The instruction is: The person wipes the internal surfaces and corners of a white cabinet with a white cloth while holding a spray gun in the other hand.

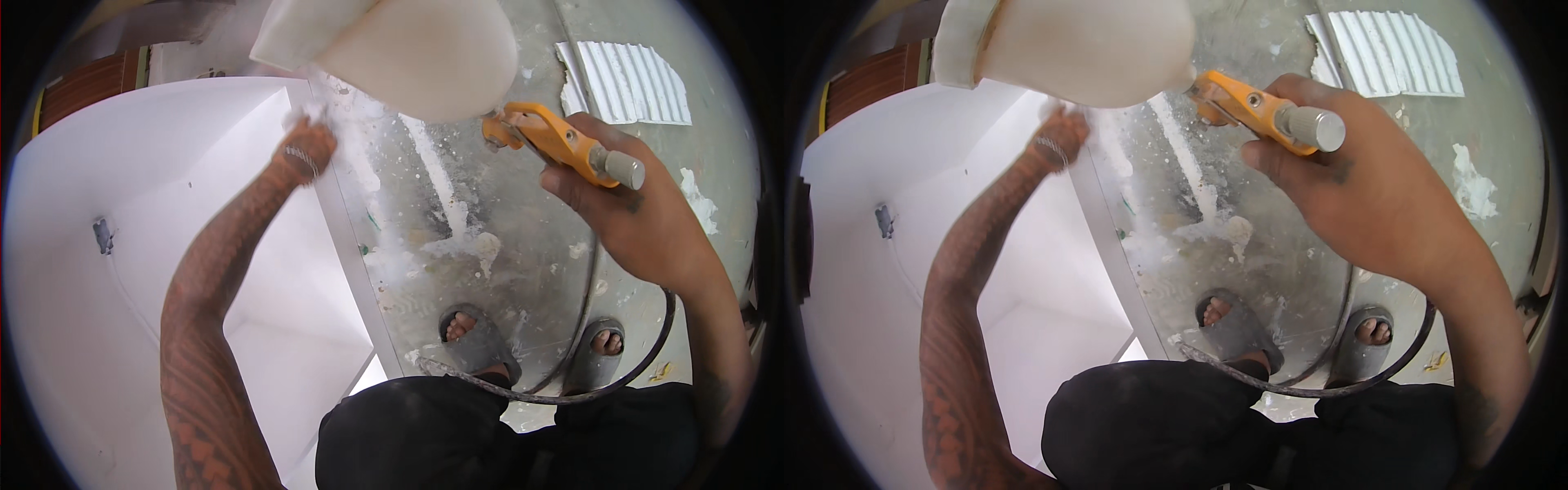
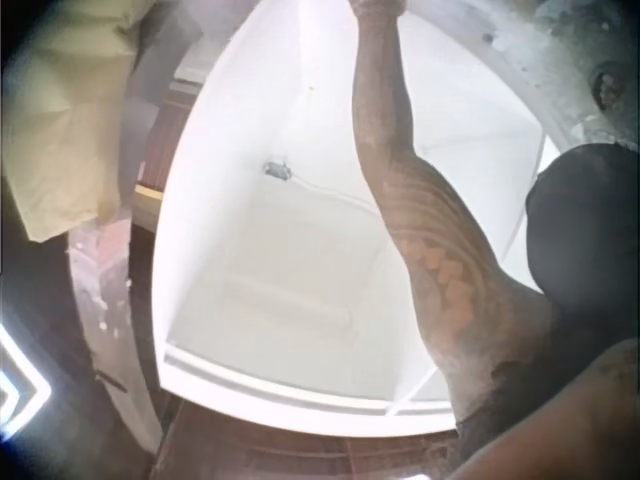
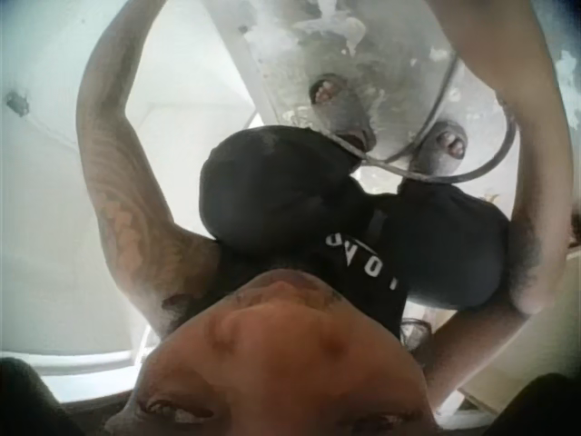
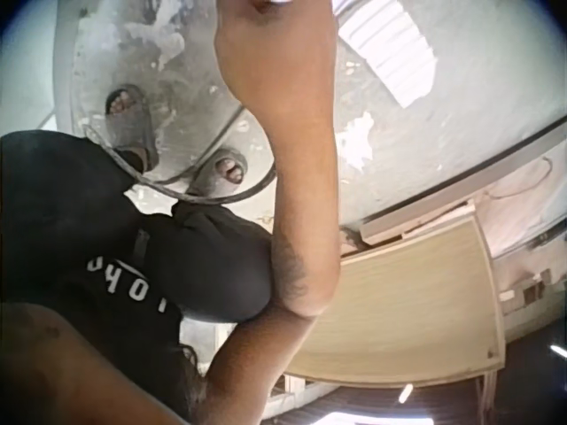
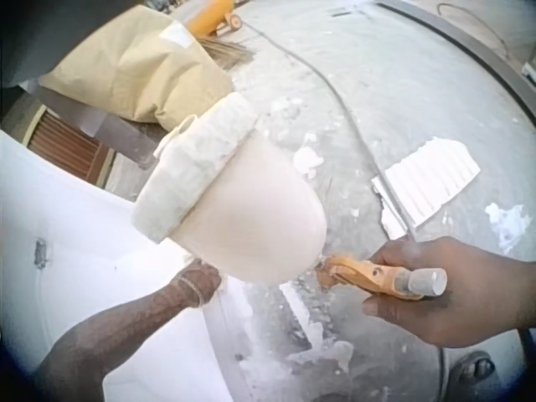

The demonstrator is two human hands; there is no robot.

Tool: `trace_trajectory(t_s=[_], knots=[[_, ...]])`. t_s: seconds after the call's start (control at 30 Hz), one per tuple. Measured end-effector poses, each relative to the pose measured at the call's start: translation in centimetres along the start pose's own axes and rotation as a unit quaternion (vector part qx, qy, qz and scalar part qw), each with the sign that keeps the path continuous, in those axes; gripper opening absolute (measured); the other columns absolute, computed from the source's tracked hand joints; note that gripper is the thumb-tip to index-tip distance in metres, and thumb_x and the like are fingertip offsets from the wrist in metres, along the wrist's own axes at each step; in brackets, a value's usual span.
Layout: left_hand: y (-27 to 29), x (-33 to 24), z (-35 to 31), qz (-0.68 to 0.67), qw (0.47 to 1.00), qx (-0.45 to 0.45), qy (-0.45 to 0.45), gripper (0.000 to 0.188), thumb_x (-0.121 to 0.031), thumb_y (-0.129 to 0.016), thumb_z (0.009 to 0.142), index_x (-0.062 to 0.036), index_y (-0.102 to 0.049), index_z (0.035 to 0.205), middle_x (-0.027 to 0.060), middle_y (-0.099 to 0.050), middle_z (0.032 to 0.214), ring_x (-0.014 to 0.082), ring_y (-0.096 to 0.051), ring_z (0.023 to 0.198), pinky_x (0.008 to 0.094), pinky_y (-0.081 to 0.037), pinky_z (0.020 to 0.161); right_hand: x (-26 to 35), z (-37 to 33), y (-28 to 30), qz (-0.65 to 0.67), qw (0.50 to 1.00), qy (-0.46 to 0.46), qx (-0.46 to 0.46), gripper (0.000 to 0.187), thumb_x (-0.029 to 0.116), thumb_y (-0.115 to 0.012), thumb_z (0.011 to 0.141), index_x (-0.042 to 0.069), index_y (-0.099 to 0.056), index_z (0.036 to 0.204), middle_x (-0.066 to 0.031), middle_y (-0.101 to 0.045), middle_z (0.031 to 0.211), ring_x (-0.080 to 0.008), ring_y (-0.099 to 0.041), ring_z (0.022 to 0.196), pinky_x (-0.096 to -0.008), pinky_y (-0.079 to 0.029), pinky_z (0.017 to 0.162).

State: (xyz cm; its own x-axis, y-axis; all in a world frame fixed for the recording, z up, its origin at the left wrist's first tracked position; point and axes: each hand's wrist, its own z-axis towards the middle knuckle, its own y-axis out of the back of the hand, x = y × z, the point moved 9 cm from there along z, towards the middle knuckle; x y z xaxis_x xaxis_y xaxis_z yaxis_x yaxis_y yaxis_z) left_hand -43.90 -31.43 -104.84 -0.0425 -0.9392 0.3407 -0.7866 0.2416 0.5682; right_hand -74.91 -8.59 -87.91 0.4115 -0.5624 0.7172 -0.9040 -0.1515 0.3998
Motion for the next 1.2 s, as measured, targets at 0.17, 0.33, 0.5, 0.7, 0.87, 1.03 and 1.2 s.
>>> trace_trajectory(t_s=[0.17,0.33,0.5,0.7,0.87,1.03,1.2], knots=[[1.0,-5.8,-3.7,-0.152,0.986,-0.045,-0.049,0.023,-0.011,-0.070,0.077,-0.0093,-0.068,0.100,0.0083,-0.068,0.102,0.0236,-0.065,0.107,0.0425,-0.044,0.104,0.4,0.8,0.5,0.048,0.993,0.102,-0.022,0.043,0.031,-0.070,0.097,0.004,-0.061,0.130,-0.0056,-0.064,0.091,-0.0149,-0.060,0.085,-0.0303,-0.049,0.079],[7.8,7.6,-1.5,-0.119,0.913,-0.348,0.174,0.019,-0.005,-0.058,0.086,-0.0050,-0.067,0.103,0.0141,-0.068,0.112,0.0337,-0.062,0.113,0.0455,-0.043,0.107,1.3,1.5,-0.4,0.031,0.984,0.156,-0.082,0.046,0.038,-0.070,0.097,0.004,-0.062,0.127,0.0030,-0.049,0.071,-0.0057,-0.045,0.059,-0.0234,-0.038,0.053],[0.2,-0.6,-1.2,-0.026,0.961,-0.115,0.251,0.026,-0.017,-0.051,0.095,-0.0059,-0.063,0.115,0.0156,-0.053,0.148,0.0288,-0.038,0.146,0.0586,-0.025,0.118,1.7,2.3,-4.2,0.039,0.987,0.152,-0.040,0.051,0.041,-0.069,0.097,0.003,-0.060,0.130,0.0032,-0.049,0.071,-0.0065,-0.044,0.060,-0.0247,-0.040,0.054],[-2.2,-17.4,-10.6,-0.154,0.946,-0.042,0.282,0.026,-0.019,-0.049,0.097,-0.0034,-0.062,0.112,0.0225,-0.045,0.153,0.0306,-0.033,0.148,0.0611,-0.013,0.122,5.2,1.5,-8.5,0.016,0.987,0.131,0.089,0.042,0.030,-0.067,0.099,0.003,-0.060,0.131,-0.0074,-0.066,0.095,-0.0164,-0.063,0.089,-0.0313,-0.051,0.082],[-2.7,-29.4,-16.1,-0.307,0.898,0.007,0.315,0.022,-0.017,-0.050,0.096,-0.0033,-0.062,0.109,0.0189,-0.040,0.157,0.0298,-0.029,0.150,0.0560,-0.011,0.125,8.7,0.0,-12.7,-0.054,0.970,0.168,0.164,0.038,0.028,-0.065,0.100,0.003,-0.061,0.129,-0.0025,-0.060,0.085,-0.0114,-0.054,0.076,-0.0285,-0.047,0.070],[-6.8,-41.3,-23.7,-0.395,0.831,0.046,0.388,0.023,-0.017,-0.050,0.097,-0.0038,-0.061,0.111,0.0176,-0.038,0.159,0.0265,-0.026,0.151,0.0493,-0.011,0.126,10.0,-3.2,-18.7,-0.127,0.944,0.125,0.278,0.042,0.030,-0.066,0.099,0.001,-0.061,0.129,0.0014,-0.057,0.078,-0.0064,-0.047,0.067,-0.0231,-0.041,0.062],[-3.3,-47.8,-27.7,-0.450,0.798,0.236,0.324,0.029,-0.016,-0.051,0.098,-0.0030,-0.057,0.123,0.0219,-0.049,0.150,0.0266,-0.037,0.147,0.0416,-0.029,0.121,6.9,-3.3,-20.8,-0.189,0.912,0.211,0.297,0.038,0.024,-0.067,0.099,-0.001,-0.060,0.127,0.0018,-0.056,0.077,-0.0059,-0.048,0.065,-0.0227,-0.041,0.060]])
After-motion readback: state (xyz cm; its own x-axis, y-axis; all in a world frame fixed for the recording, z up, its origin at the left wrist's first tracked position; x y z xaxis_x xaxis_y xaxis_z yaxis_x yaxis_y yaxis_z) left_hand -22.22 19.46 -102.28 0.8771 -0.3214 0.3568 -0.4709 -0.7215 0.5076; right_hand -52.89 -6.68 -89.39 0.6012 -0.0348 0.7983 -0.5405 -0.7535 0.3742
